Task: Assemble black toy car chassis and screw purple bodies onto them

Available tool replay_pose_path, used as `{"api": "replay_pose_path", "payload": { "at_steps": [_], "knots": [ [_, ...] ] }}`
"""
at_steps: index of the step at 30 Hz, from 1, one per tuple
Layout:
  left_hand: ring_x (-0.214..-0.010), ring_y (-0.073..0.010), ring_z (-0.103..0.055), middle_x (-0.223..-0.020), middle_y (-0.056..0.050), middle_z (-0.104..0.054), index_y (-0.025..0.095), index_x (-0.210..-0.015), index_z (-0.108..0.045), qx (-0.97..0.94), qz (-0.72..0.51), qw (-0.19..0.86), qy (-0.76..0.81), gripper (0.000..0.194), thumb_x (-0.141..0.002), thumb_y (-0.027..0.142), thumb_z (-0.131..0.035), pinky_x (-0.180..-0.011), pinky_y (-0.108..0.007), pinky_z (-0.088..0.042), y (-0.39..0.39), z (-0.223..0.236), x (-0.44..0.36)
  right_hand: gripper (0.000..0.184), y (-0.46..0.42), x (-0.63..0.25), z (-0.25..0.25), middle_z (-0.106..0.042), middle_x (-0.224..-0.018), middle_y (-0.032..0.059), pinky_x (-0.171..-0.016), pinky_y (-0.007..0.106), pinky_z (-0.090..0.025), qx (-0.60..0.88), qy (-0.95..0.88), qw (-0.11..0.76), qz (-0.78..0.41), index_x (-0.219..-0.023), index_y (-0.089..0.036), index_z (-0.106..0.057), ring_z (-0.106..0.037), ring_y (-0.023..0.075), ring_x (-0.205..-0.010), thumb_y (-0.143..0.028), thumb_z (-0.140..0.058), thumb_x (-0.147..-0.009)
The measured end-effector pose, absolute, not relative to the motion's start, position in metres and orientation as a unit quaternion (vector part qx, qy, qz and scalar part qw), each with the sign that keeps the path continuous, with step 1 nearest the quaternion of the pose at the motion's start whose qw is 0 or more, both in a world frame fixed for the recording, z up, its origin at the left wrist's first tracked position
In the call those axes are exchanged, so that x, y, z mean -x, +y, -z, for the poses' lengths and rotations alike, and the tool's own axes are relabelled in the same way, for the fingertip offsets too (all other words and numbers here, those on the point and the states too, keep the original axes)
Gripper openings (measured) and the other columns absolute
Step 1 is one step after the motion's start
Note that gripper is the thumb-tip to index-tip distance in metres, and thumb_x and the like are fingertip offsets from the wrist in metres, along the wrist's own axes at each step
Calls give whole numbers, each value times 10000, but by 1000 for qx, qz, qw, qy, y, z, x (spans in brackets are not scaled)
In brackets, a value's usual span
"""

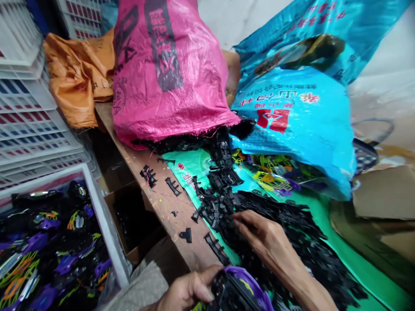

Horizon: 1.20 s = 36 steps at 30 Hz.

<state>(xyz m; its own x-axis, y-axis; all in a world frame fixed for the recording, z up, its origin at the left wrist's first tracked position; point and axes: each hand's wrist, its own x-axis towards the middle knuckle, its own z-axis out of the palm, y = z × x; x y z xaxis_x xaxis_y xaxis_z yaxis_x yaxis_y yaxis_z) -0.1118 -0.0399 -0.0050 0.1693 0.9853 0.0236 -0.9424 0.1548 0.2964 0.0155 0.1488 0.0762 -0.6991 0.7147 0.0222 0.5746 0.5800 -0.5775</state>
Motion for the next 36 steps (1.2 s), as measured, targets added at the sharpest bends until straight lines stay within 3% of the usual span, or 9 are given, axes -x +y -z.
{"api": "replay_pose_path", "payload": {
  "at_steps": [3, 6, 12, 15, 20, 24, 29, 34, 36],
  "knots": [
    [-1322, -316, -440, -1261, -4, -644, 269, -805, -781, -172, -669, 711, 129, 161, -693, 180, -707, -1115, -448, -234, -41, -3, 113, 260, 152, -28, -80, -731, -787, 75, -599, 308, -504, 392, -868, 143, -268, -826, -245, -703, -676, 226, -667, -425, -517, -817],
    [-1252, -309, -509, -1171, -37, -694, 218, -780, -776, -150, -642, 736, 158, 210, -696, 107, -619, -1092, -413, -270, -43, -18, 112, 274, 145, -44, -87, -733, -811, 74, -592, 298, -493, 436, -850, 143, -260, -847, -248, -708, -666, 218, -667, -458, -534, -817],
    [-1051, -262, -636, -1068, -70, -723, 199, -1147, -702, -68, -495, 856, 135, 539, -628, 164, -562, -958, -316, -391, -40, -34, 117, 277, 120, -82, -95, -718, -786, 45, -603, 275, -464, 502, -821, 99, -253, -851, -213, -708, -625, 178, -656, -390, -494, -833],
    [-940, -227, -669, -1045, -60, -726, 245, -1118, -718, -42, -445, 885, 127, 535, -616, 150, -558, -908, -292, -414, -37, -32, 116, 300, 115, -101, -90, -698, -712, 35, -528, 268, -426, 540, -803, 101, -230, -892, -195, -709, -584, 162, -573, -378, -477, -842],
    [-961, -237, -652, -1029, -84, -720, 234, -1125, -711, -32, -426, 895, 130, 538, -615, 152, -561, -903, -323, -435, -37, -38, 111, 262, 110, -112, -83, -688, -708, 28, -514, 250, -416, 524, -813, 109, -230, -869, -194, -705, -582, 148, -569, -325, -479, -855],
    [-1016, -247, -632, -1060, -99, -710, 198, -1171, -685, -47, -442, 887, 129, 528, -662, 191, -547, -935, -323, -414, -38, -43, 107, 242, 104, -97, -81, -688, -783, 44, -587, 257, -454, 476, -839, 122, -236, -879, -190, -682, -603, 149, -639, -280, -458, -894],
    [-1089, -252, -601, -1074, -87, -707, 159, -1187, -664, -57, -451, 884, 108, 559, -642, 193, -542, -981, -322, -374, -40, -38, 103, 186, 98, -52, -65, -641, -986, 86, -778, 296, -480, 375, -886, 122, -245, -959, -194, -655, -586, 181, -884, -206, -482, -894],
    [-1114, -273, -592, -1046, -57, -709, 178, -1222, -637, -52, -463, 878, 107, 544, -696, 174, -495, -968, -361, -401, -38, -37, 105, 146, 105, -23, -47, -628, -835, 103, -826, 387, -444, 361, -889, 151, -236, -763, -178, -627, -526, 220, -833, -150, -514, -851],
    [-1099, -281, -601, -1054, -68, -706, 152, -1219, -633, -74, -477, 867, 125, 530, -706, 164, -498, -964, -373, -414, -36, -38, 107, 128, 110, -27, -48, -646, -834, 93, -831, 375, -449, 363, -878, 182, -253, -803, -181, -647, -546, 212, -833, -167, -529, -852]
  ]
}}
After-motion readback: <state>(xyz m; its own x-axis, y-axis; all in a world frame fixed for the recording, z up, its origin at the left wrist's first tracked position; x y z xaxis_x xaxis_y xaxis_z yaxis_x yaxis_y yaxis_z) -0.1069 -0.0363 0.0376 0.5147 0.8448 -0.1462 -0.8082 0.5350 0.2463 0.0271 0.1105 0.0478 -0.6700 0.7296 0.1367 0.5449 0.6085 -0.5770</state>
